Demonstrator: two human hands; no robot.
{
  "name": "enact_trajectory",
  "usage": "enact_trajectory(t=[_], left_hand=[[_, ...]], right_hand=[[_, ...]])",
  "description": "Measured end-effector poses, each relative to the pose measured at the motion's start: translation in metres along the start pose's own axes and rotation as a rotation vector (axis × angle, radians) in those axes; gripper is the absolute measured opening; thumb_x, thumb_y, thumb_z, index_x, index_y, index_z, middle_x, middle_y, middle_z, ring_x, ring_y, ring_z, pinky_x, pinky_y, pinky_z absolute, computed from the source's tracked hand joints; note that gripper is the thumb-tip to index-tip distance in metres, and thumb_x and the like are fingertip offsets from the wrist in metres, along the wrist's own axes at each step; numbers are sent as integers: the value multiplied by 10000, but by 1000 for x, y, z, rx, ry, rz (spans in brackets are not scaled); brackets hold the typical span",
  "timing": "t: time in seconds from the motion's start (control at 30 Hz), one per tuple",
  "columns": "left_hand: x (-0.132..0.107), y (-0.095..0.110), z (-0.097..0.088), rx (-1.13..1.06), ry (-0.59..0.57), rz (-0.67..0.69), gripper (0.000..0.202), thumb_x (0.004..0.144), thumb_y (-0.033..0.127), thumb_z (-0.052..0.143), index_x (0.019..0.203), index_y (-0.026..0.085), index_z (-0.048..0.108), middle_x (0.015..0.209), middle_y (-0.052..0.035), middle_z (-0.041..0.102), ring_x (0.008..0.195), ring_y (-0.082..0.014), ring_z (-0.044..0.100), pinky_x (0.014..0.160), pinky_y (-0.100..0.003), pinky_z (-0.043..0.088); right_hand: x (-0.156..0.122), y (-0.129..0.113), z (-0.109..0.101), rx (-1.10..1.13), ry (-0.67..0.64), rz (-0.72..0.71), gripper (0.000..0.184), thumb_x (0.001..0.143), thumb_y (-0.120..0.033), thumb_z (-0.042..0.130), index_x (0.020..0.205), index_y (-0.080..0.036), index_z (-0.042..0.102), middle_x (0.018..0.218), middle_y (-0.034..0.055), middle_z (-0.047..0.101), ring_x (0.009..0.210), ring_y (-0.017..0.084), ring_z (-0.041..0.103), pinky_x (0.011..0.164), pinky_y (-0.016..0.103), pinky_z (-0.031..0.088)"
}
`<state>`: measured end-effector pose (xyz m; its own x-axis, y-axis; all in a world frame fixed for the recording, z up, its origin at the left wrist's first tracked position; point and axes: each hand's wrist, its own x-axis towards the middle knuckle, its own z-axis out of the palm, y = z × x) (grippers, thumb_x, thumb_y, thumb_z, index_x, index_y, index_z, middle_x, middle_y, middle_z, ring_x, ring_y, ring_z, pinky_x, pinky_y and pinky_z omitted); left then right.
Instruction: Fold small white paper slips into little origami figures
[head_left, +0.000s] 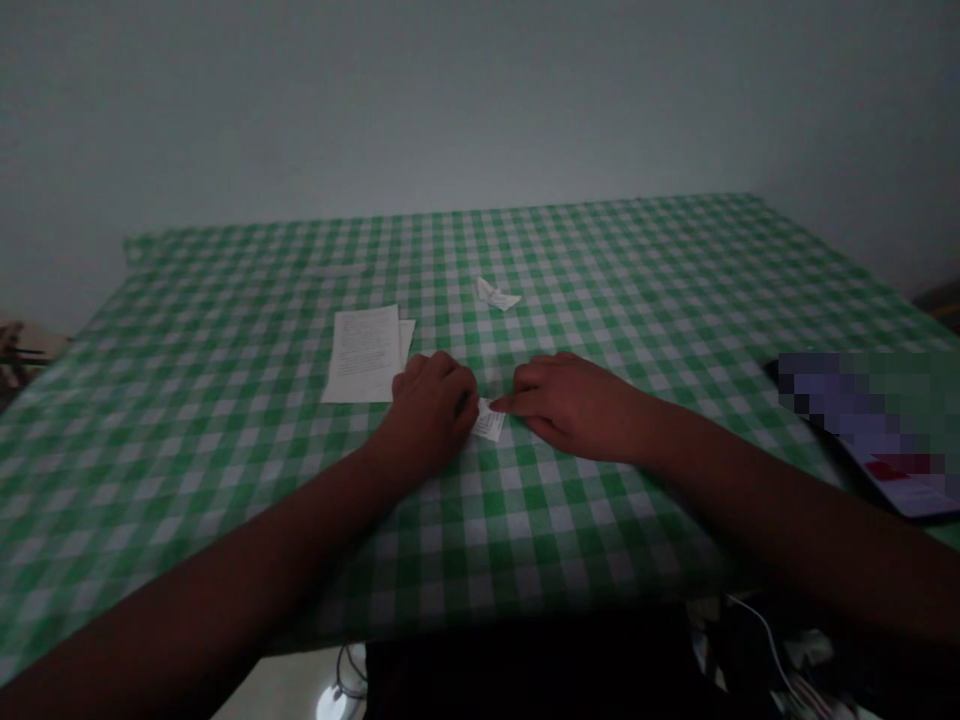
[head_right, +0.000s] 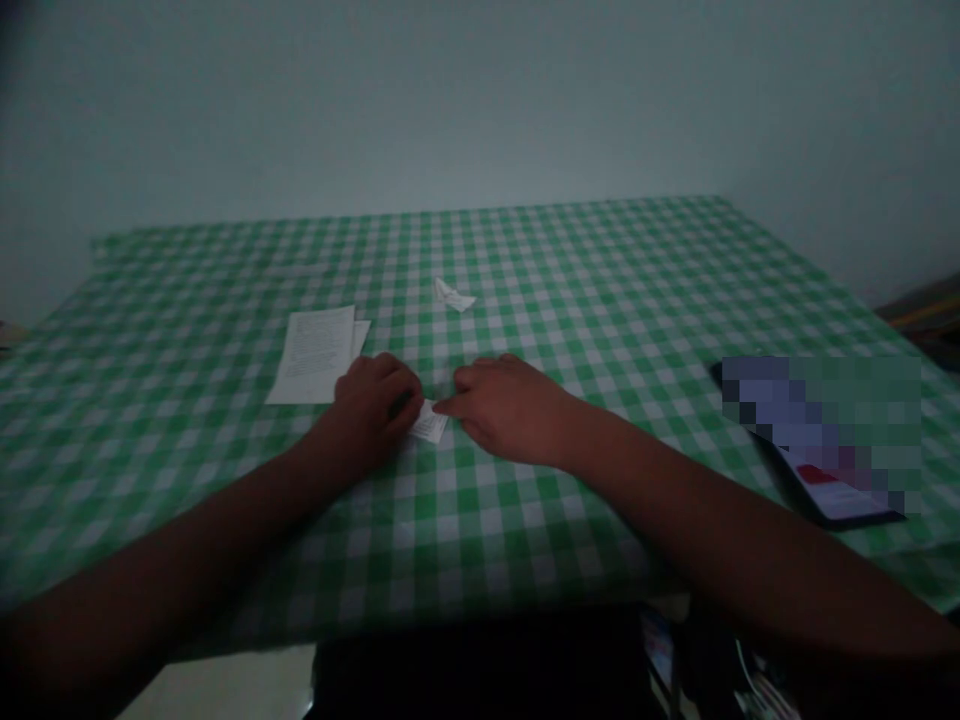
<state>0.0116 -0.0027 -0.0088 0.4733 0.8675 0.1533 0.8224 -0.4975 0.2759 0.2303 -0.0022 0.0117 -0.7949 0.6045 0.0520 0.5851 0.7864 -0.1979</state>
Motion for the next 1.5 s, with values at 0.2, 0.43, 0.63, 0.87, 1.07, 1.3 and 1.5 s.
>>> enact_trajectory(t=[0.2,0.43,0.63,0.87,1.07,1.3,1.5], left_hand=[[-3,6,3,183,-10,16,141,945,231,440,959,185,573,1097,-113,580,972,-283,490,733,-412,392],[-4,7,4,218,-8,8,130,938,225,451,976,190,571,1114,-120,578,983,-294,489,744,-431,391],[-3,7,4,187,-5,16,127,926,215,452,967,188,569,1126,-128,572,979,-303,483,748,-450,393],[-4,9,3,174,20,17,120,910,198,457,936,175,572,1112,-132,574,983,-307,484,753,-453,400],[-3,6,2,81,26,-3,84,868,187,491,850,172,572,1086,-121,577,982,-293,486,768,-442,404],[-4,5,-7,-39,-61,49,99,850,244,540,796,181,596,1105,-90,574,999,-273,481,813,-438,400],[-4,2,-11,-22,-87,30,110,846,277,565,833,189,630,1117,-85,557,1038,-288,480,833,-458,403]], right_hand=[[-4,-4,-2,-133,-69,52,424,953,-219,497,1354,-319,593,890,62,624,813,208,548,723,340,359],[-9,0,-5,-166,-65,101,432,933,-196,509,1307,-377,627,813,49,630,748,198,543,657,317,328],[-10,4,-8,-168,-47,127,378,929,-210,508,1230,-352,686,804,55,646,720,191,550,662,326,334],[-4,-6,-13,-136,-61,130,325,933,-207,499,1177,-260,707,876,60,667,773,199,599,685,334,356],[-6,-23,-5,-181,-70,172,329,957,-237,469,1218,-229,670,841,67,686,735,218,617,637,345,347],[2,-15,3,-95,12,233,330,1005,-373,413,1081,-235,703,856,57,650,765,196,589,638,322,324],[12,-3,13,65,100,217,247,979,-335,510,962,-216,726,837,29,600,783,154,547,643,274,317]])
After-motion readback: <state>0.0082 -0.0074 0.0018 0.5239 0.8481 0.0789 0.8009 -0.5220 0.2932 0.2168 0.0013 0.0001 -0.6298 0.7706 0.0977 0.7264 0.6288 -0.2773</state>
